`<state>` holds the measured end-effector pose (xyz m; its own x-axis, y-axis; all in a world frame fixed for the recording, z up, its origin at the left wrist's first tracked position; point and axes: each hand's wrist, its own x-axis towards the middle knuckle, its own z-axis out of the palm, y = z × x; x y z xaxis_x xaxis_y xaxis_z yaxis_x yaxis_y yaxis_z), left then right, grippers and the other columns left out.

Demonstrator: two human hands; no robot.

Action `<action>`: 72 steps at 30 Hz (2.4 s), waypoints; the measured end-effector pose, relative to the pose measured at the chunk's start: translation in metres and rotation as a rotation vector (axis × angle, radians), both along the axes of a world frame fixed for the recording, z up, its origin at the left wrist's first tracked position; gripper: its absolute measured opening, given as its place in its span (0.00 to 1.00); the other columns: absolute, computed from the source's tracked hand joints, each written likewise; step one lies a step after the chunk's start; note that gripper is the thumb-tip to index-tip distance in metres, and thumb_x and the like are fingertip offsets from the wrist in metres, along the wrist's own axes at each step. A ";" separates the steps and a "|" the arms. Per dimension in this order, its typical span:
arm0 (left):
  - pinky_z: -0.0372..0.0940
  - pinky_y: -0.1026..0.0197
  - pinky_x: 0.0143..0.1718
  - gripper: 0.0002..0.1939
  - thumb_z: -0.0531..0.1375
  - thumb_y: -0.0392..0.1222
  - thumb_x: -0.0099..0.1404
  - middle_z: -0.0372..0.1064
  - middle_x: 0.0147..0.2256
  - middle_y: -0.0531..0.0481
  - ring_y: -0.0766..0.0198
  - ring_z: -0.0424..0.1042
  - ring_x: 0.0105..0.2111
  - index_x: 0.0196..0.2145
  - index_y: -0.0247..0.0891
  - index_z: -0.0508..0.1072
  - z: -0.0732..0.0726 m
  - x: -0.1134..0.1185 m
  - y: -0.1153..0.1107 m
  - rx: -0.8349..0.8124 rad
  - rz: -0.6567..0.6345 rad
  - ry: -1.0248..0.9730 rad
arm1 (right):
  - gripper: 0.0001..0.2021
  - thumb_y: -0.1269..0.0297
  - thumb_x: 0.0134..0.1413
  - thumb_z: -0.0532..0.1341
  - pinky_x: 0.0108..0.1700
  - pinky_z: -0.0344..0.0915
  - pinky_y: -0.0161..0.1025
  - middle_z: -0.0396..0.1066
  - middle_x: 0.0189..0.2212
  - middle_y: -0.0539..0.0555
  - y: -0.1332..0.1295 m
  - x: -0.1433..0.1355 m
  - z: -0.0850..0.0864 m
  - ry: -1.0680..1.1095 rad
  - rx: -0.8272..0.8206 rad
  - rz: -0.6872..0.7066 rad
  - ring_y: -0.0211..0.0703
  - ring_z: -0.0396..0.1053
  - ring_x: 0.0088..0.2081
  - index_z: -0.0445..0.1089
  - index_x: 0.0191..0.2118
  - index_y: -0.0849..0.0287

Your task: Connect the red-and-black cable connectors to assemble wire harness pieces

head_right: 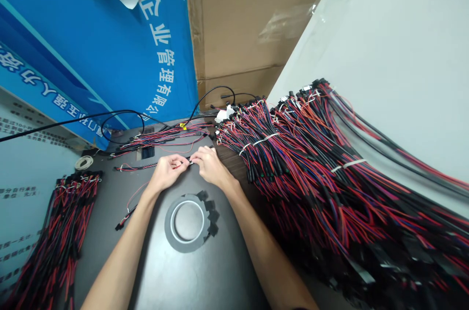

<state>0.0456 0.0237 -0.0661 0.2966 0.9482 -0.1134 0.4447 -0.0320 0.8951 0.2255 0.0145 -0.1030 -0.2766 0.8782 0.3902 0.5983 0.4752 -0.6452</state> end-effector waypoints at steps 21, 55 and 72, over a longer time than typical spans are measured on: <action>0.48 0.65 0.25 0.21 0.57 0.52 0.51 0.58 0.19 0.53 0.71 0.52 0.20 0.30 0.28 0.75 0.001 0.002 0.000 -0.018 -0.022 0.006 | 0.07 0.76 0.61 0.57 0.44 0.52 0.40 0.71 0.34 0.53 -0.001 0.001 0.008 0.062 -0.094 0.037 0.42 0.63 0.39 0.71 0.35 0.61; 0.48 0.66 0.24 0.17 0.58 0.48 0.52 0.62 0.20 0.51 0.70 0.54 0.21 0.28 0.29 0.75 0.004 0.003 -0.002 -0.013 -0.027 0.025 | 0.06 0.72 0.61 0.57 0.44 0.52 0.40 0.70 0.34 0.53 -0.001 0.001 0.010 0.052 -0.146 0.064 0.42 0.63 0.38 0.71 0.34 0.61; 0.48 0.65 0.25 0.19 0.57 0.51 0.53 0.59 0.20 0.52 0.70 0.51 0.21 0.29 0.29 0.75 0.000 0.002 -0.001 0.003 -0.035 0.065 | 0.06 0.69 0.62 0.59 0.44 0.52 0.41 0.71 0.33 0.53 -0.001 0.002 0.009 0.050 -0.135 0.069 0.41 0.64 0.38 0.71 0.34 0.61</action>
<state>0.0472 0.0228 -0.0659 0.3217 0.9378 -0.1308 0.5005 -0.0512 0.8642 0.2272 0.0136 -0.0938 -0.3209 0.9033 0.2848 0.5326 0.4207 -0.7344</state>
